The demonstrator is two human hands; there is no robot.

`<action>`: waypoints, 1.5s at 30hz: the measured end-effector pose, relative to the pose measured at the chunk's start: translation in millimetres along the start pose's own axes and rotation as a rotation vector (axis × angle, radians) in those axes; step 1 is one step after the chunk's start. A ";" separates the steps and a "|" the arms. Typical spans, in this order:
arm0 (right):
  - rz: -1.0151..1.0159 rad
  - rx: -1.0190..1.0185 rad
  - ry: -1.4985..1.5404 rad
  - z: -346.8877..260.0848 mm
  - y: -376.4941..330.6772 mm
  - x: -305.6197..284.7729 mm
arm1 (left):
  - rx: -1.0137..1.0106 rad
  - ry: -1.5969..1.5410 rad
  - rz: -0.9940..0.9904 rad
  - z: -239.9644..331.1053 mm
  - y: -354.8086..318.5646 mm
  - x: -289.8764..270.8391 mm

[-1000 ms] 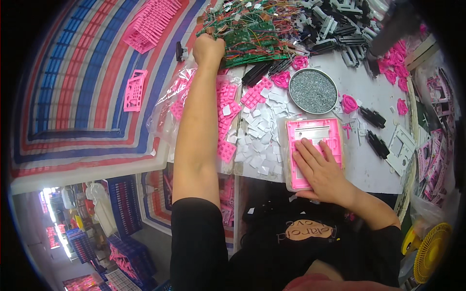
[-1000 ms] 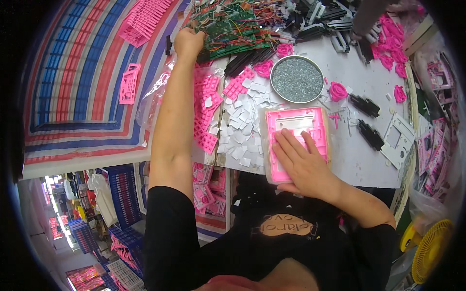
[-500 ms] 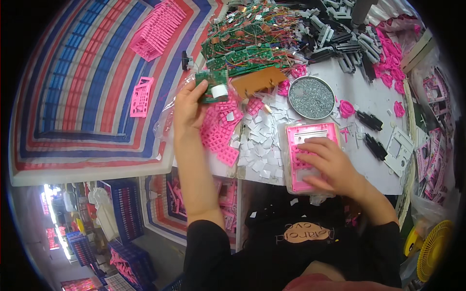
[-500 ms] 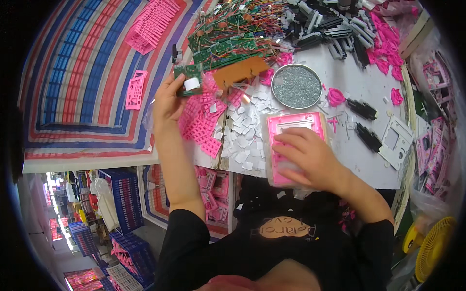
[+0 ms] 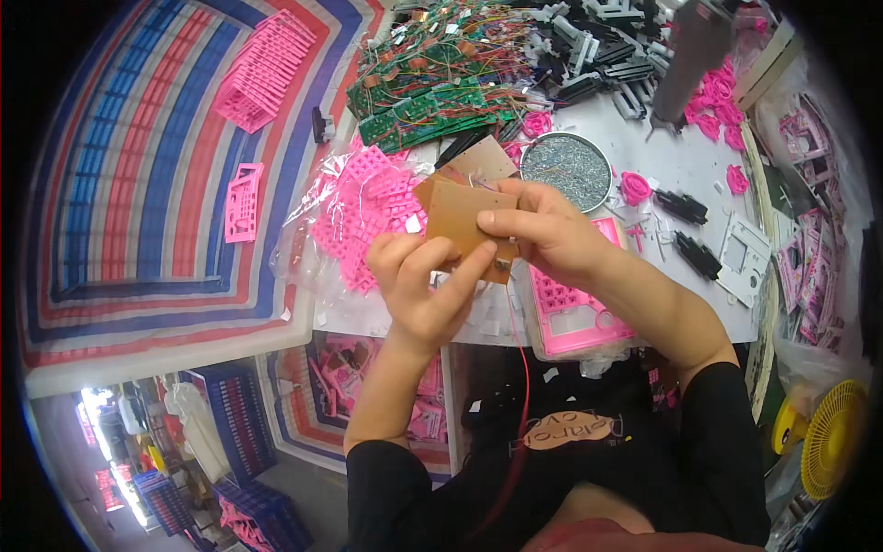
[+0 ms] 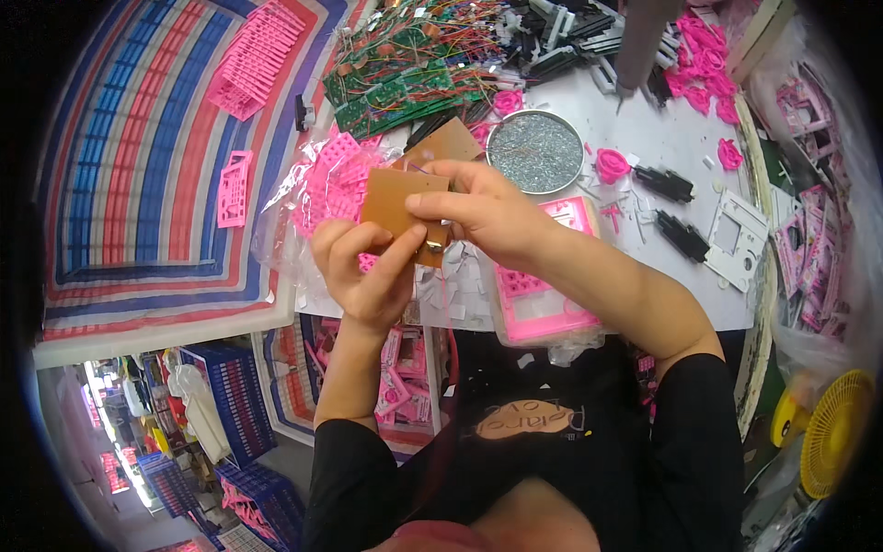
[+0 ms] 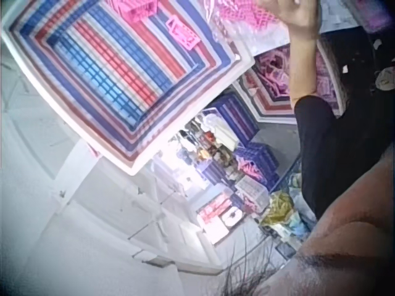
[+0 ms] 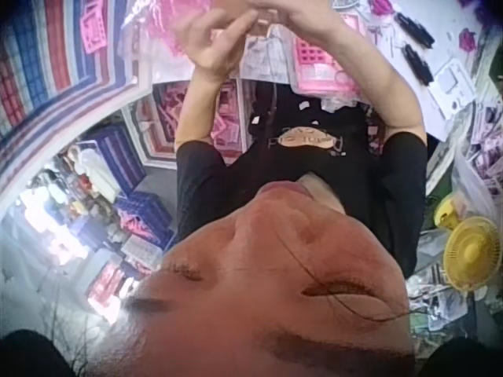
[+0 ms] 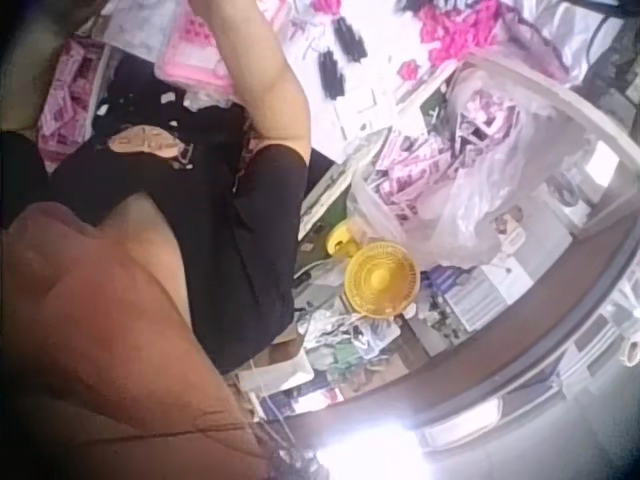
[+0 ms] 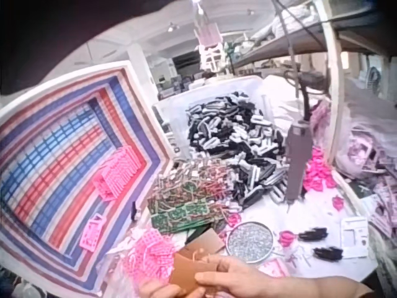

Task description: Assembling a toy piano by installing a circuit board and securing it with screws using an electric screwdriver.

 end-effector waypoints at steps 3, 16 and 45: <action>-0.047 -0.077 -0.238 -33.5 3.9 12.4 | -0.184 -0.210 0.155 -5.1 -7.5 -36.6; -0.173 0.211 -0.380 -26.7 -33.6 0.0 | -0.835 -1.894 0.238 -33.5 -35.9 48.3; 0.233 -0.174 -0.320 -15.5 -121.2 8.6 | -0.185 -0.719 0.069 43.1 -26.0 32.9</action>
Point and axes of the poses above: each hand's wrist, its own y-axis towards the middle knuckle, its own x-axis out of the palm, z = x × y, the point moved 7 cm from there along y, towards the middle knuckle, and after that the axes turned 12 degrees about -z, right-handed, at the moved point
